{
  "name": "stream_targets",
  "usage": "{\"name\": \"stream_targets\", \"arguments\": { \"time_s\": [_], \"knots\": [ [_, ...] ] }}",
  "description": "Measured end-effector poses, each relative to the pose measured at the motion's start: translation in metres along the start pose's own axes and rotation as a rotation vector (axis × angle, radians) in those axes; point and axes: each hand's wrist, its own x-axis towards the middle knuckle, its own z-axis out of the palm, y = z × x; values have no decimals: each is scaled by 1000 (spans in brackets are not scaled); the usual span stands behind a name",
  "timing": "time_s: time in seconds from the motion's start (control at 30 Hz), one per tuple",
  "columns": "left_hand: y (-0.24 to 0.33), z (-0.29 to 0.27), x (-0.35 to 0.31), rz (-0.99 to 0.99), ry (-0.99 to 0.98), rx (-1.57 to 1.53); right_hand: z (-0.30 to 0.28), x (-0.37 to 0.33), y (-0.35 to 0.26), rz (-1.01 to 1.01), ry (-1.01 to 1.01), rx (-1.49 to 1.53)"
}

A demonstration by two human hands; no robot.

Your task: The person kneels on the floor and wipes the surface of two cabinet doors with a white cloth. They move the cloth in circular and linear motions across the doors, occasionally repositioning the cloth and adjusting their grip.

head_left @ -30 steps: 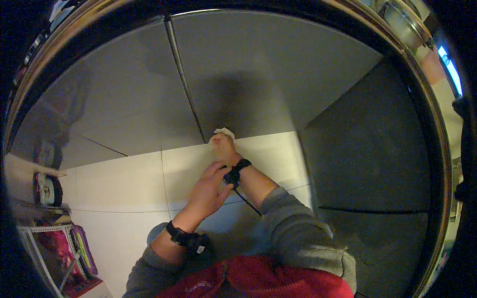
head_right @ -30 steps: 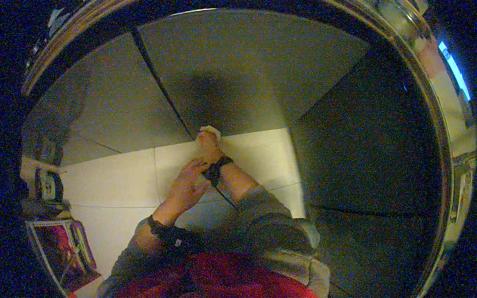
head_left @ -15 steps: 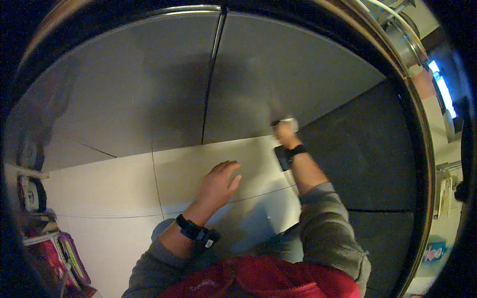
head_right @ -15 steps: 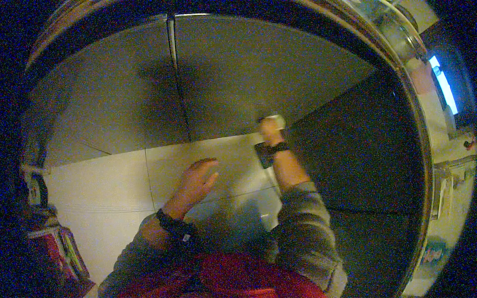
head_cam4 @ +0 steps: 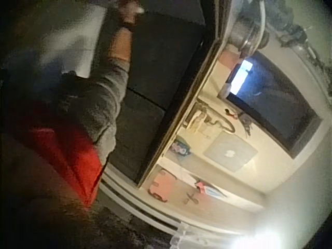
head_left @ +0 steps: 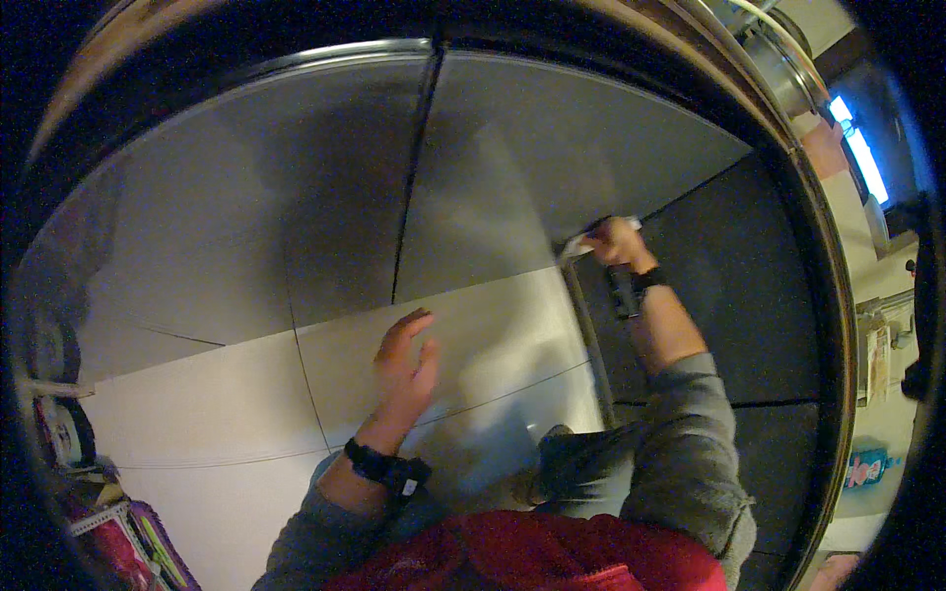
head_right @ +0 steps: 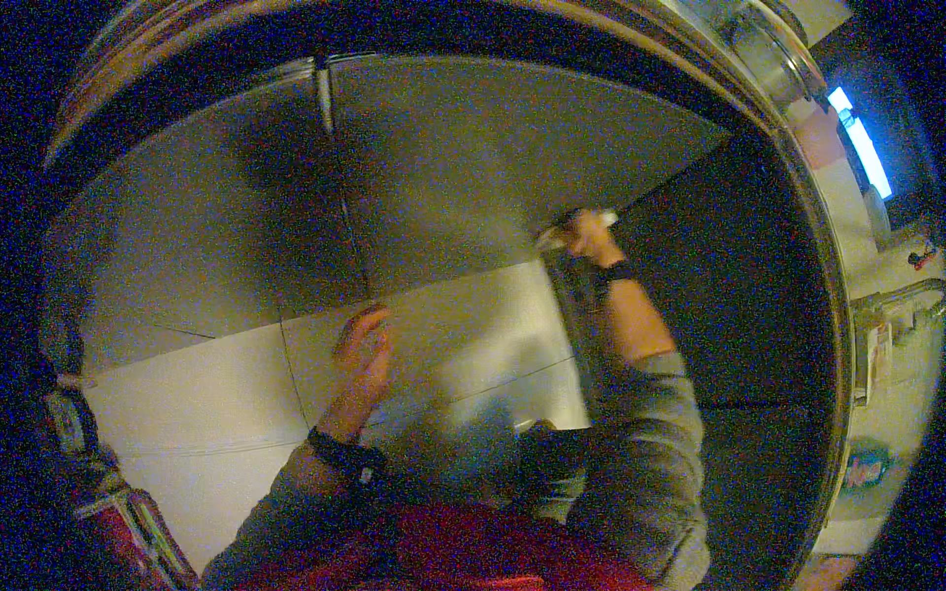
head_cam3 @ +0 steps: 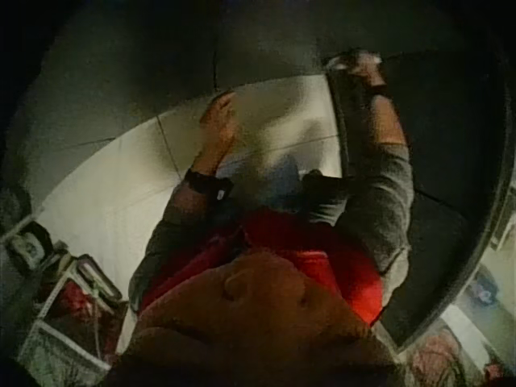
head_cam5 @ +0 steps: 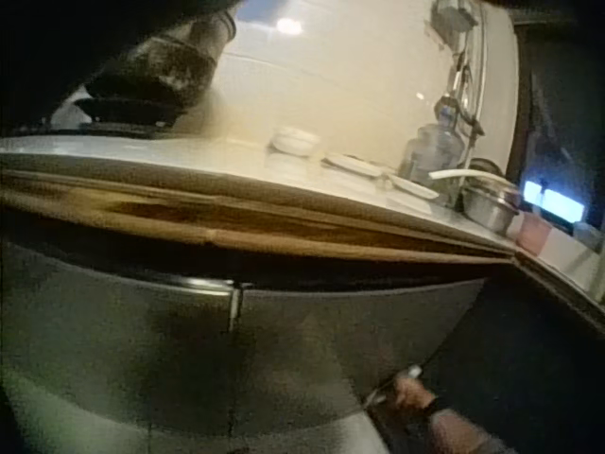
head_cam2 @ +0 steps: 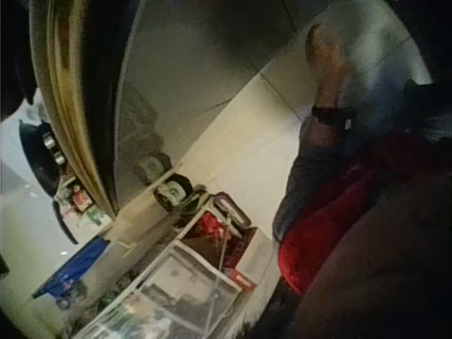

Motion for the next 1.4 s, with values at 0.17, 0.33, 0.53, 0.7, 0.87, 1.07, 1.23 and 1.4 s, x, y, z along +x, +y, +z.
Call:
{"name": "stream_targets", "arguments": {
  "time_s": [0.17, 0.33, 0.53, 0.7, 0.87, 1.07, 1.23, 1.4],
  "knots": [
    [-2, -35, -4, -158, 39, 10, 15, -8, -70, -71, -274, -360],
    [31, -24, -4, -284, 11, -76, 140, 10, -218, -377, -217, 91],
    [56, -33, -10, -42, 50, 68, 33, -29, -119, -32, -73, 305],
    [51, -42, -10, -185, 65, 50, -13, -43, -62, 87, 234, -302],
    [44, -20, -10, -124, -27, 92, 179, -33, -189, -67, 743, 32],
    [37, -13, -9, -88, -37, 95, 172, -66, -206, -162, 466, 238],
    [29, -5, -4, -305, -105, -77, 98, -98, -196, 191, 400, 1281],
    [23, 22, 0, -839, -315, -629, 87, -127, -208, 187, 48, 2012]
  ]
}}
